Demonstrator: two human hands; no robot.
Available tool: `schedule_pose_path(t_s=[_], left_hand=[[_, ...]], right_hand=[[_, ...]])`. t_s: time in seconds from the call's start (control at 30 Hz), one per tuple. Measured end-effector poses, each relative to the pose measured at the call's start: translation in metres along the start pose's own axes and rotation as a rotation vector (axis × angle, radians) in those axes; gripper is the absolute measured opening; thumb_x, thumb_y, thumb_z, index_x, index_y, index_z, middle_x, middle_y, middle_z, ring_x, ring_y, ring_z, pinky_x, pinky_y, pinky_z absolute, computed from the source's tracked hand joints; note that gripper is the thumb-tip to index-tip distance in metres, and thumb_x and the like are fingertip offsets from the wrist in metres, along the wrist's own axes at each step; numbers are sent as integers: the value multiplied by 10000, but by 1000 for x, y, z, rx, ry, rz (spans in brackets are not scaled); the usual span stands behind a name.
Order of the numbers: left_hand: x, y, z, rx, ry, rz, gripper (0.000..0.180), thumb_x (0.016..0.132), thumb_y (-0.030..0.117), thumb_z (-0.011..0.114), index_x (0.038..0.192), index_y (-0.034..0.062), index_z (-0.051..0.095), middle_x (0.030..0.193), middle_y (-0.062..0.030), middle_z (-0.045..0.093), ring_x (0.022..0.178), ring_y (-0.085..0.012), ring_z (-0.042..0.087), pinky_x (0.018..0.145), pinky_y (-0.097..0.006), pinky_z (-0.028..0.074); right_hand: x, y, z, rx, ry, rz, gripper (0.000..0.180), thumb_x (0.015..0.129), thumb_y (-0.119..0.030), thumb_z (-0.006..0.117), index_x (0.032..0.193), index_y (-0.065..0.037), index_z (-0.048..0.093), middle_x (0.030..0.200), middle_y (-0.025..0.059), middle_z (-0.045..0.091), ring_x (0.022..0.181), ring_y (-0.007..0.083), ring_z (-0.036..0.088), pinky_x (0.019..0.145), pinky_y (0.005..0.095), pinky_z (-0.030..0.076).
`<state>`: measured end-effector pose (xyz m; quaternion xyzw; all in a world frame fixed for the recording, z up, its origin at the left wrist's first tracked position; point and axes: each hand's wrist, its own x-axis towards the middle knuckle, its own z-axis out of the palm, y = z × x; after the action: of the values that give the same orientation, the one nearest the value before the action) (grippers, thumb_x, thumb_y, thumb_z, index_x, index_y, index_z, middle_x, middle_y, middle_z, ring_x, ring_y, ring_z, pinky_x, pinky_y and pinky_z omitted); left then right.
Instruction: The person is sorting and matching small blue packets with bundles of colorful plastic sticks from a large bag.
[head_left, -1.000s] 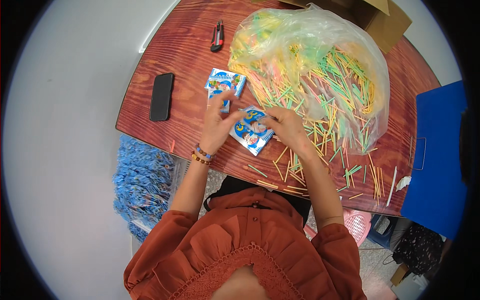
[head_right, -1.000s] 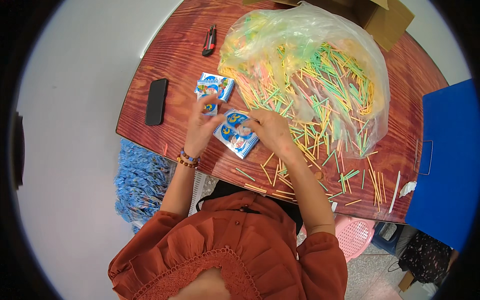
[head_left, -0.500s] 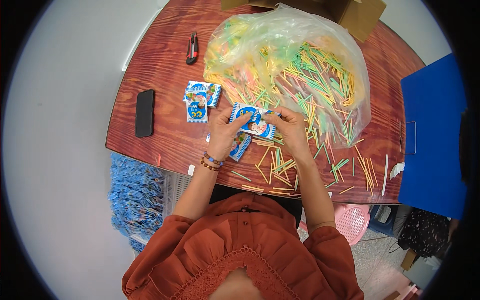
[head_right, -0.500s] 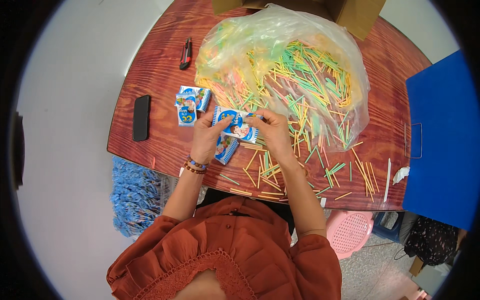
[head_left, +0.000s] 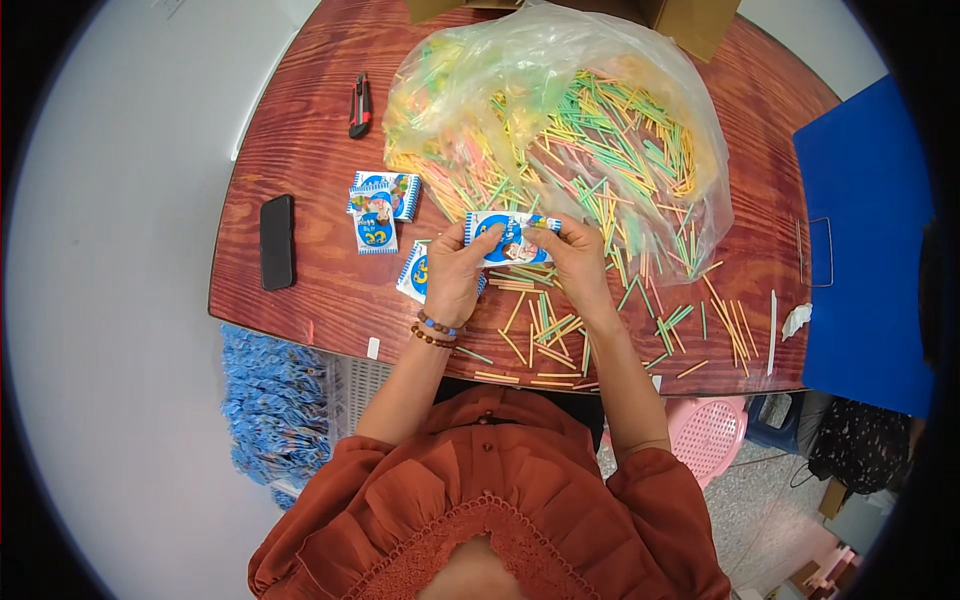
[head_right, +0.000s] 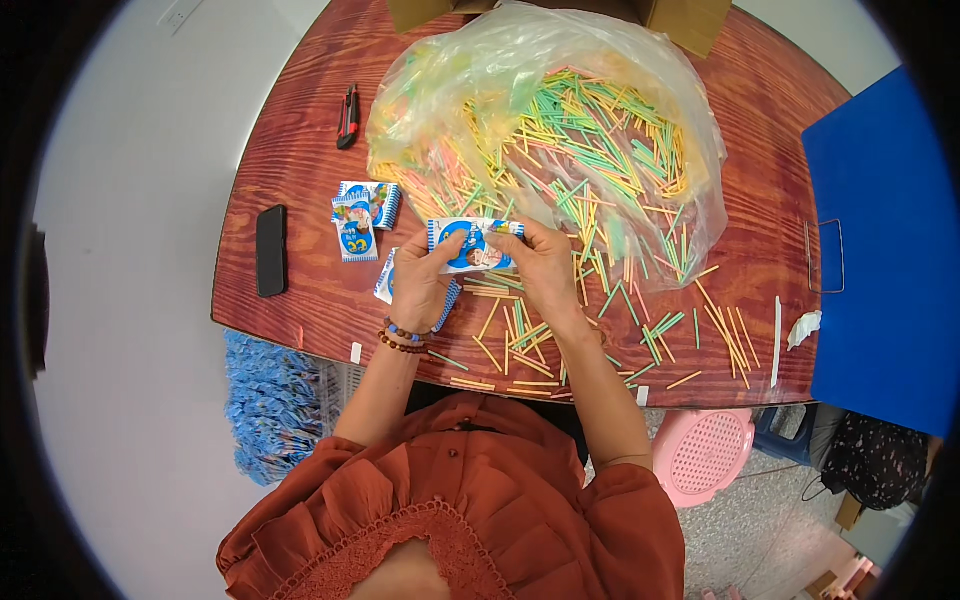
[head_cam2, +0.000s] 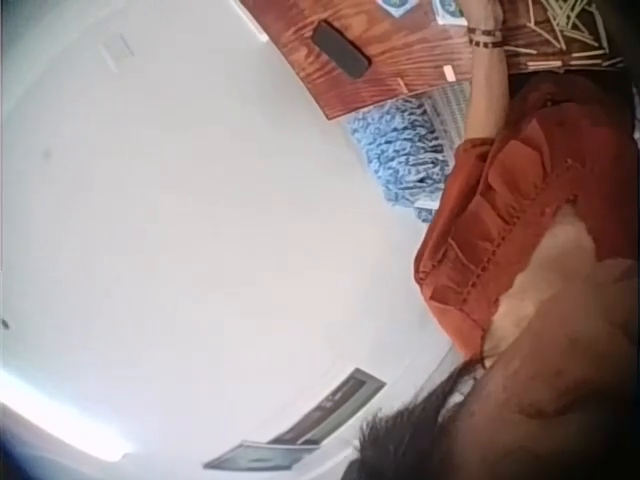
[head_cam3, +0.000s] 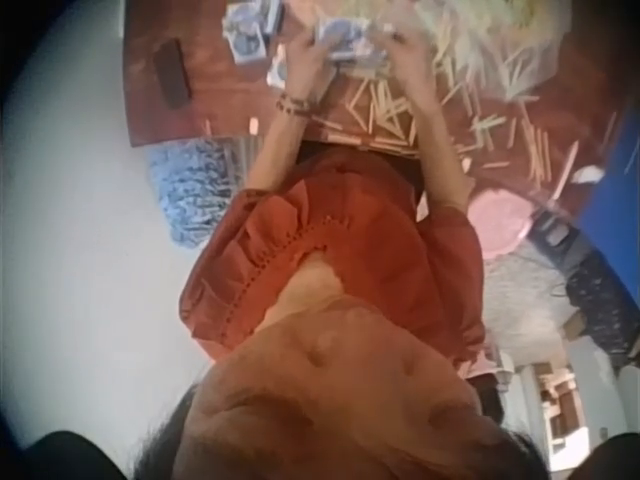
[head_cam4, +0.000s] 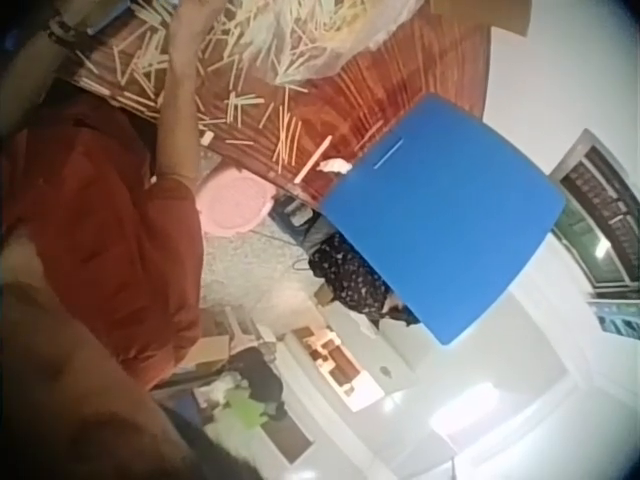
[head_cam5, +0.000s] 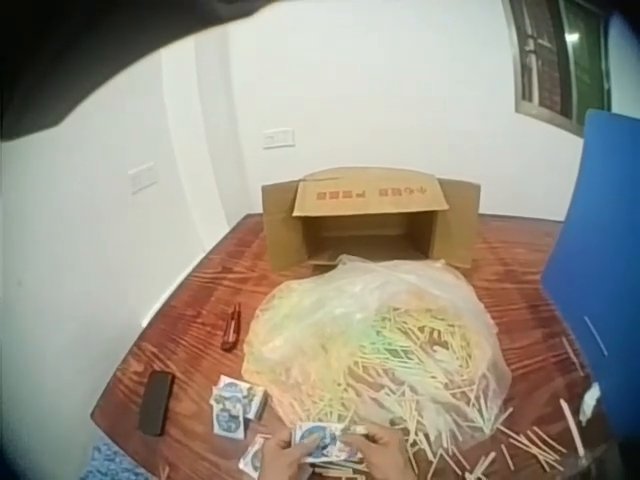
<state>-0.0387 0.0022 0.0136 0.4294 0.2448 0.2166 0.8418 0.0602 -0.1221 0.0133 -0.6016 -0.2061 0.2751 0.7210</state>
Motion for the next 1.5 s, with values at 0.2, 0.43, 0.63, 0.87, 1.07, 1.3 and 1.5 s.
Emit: schedule_pose_path(t_s=[0.2,0.43,0.63,0.87,1.07,1.3,1.5], left_hand=[[5,-18,-1,35,92,98,99,909,60,618,946,-19,665,897,-53,681,750,-79,622,683,-229,512],[0,-11,4,-100,118,94,155,933,111,603,860,-11,664,787,-27,657,666,-55,591,546,-242,503],[-1,-5,9,-113,87,41,157,944,113,584,846,8,649,817,-26,662,688,-92,628,616,-269,536],[6,-17,-21,-135,72,73,229,984,160,514,921,-13,650,915,-95,694,802,-162,673,708,-308,559],[5,-5,-7,-141,108,33,130,943,93,580,872,18,658,844,-24,666,741,-87,629,677,-280,550],[5,-3,-11,-187,96,27,128,946,96,576,896,10,657,873,-34,672,761,-96,639,686,-278,547],[3,-4,-12,-160,43,5,125,942,104,582,914,11,660,907,-44,679,786,-112,650,703,-291,559]], right_hand=[[1,2,-9,-139,37,17,165,897,-148,641,830,-8,697,661,-67,584,602,7,462,525,199,355],[24,-3,-38,-136,-106,-61,290,942,-189,555,782,26,665,671,-4,612,626,45,514,585,211,410],[151,-16,-111,-894,220,-318,230,843,-194,591,896,19,658,855,138,654,801,237,625,722,316,491],[215,-19,-98,-1609,10,-106,395,784,-217,601,1104,14,592,1133,202,599,1092,357,559,904,456,464],[229,0,-97,-1648,127,-25,329,844,-161,502,1098,28,589,1049,221,636,990,364,618,879,447,479],[221,0,-148,-1008,39,-7,382,905,-103,476,1229,101,486,1002,186,672,940,262,650,789,361,490],[191,-12,-146,-297,153,9,333,933,-68,530,1207,107,457,977,116,629,874,170,597,778,296,490]])
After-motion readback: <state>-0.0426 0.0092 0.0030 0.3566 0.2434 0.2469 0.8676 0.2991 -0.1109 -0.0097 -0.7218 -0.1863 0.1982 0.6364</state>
